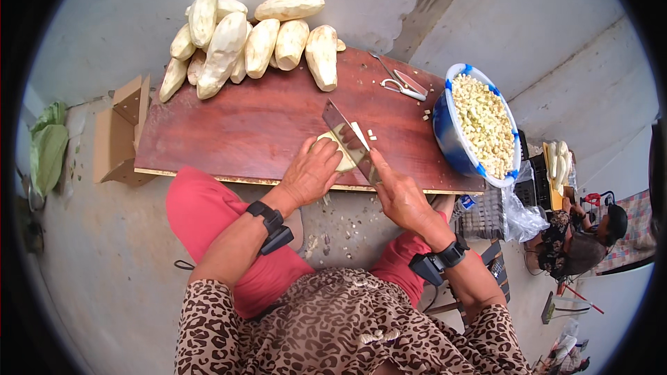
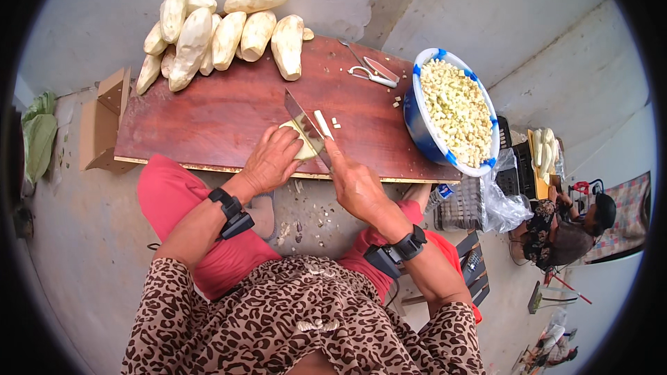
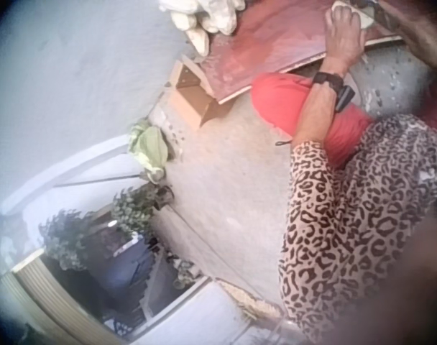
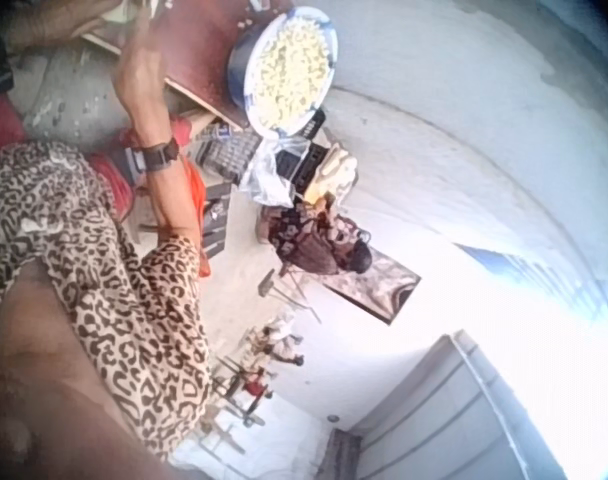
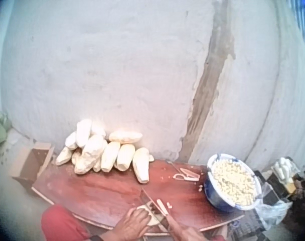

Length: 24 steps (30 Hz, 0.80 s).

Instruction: The person is cutting peeled vegetables into small pieces using a cleaver on a wooden board.

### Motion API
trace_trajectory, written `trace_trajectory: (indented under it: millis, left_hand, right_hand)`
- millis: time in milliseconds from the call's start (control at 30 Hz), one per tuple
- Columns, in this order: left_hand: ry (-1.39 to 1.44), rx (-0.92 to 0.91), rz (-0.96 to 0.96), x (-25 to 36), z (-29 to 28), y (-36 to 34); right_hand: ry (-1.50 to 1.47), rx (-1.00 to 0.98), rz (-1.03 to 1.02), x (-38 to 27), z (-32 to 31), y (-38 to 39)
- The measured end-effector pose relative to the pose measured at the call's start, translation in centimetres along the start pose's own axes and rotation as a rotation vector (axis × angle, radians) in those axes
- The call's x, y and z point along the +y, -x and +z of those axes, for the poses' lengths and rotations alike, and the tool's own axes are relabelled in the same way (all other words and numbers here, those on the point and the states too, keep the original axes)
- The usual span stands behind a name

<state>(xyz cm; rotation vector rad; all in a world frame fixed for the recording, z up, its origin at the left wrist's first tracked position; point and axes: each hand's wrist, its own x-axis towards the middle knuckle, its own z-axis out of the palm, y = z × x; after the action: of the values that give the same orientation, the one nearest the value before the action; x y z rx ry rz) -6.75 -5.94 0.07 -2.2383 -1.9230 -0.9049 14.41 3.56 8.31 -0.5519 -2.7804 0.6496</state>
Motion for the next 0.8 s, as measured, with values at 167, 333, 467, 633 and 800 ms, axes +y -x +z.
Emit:
trace_trajectory:
  millis: [167, 333, 467, 633, 800]
  left_hand:
    - [0.018, -0.010, -0.008, -0.2, 0.0, 0.0]
    - [-0.055, 0.000, -0.065, 0.4, 0.0, 0.0]
    - [-0.034, -0.008, -0.060, 0.3, -0.1, -0.3]
    - [0.033, -0.001, -0.037, 0.3, -0.4, -0.6]
    - [0.057, 0.019, -0.026, -0.1, -0.1, -0.8]
  right_hand:
    - [-0.015, 0.013, 0.000, -0.7, 0.1, 1.1]
    - [0.016, 0.004, 0.004, -0.6, 0.6, 1.4]
    - [0.122, -0.019, 0.015, 0.1, 2.0, 0.6]
    - [0.156, -0.015, 0.051, 0.3, 2.5, -0.5]
    - [0.005, 0.095, 0.040, 0.7, 2.0, -0.1]
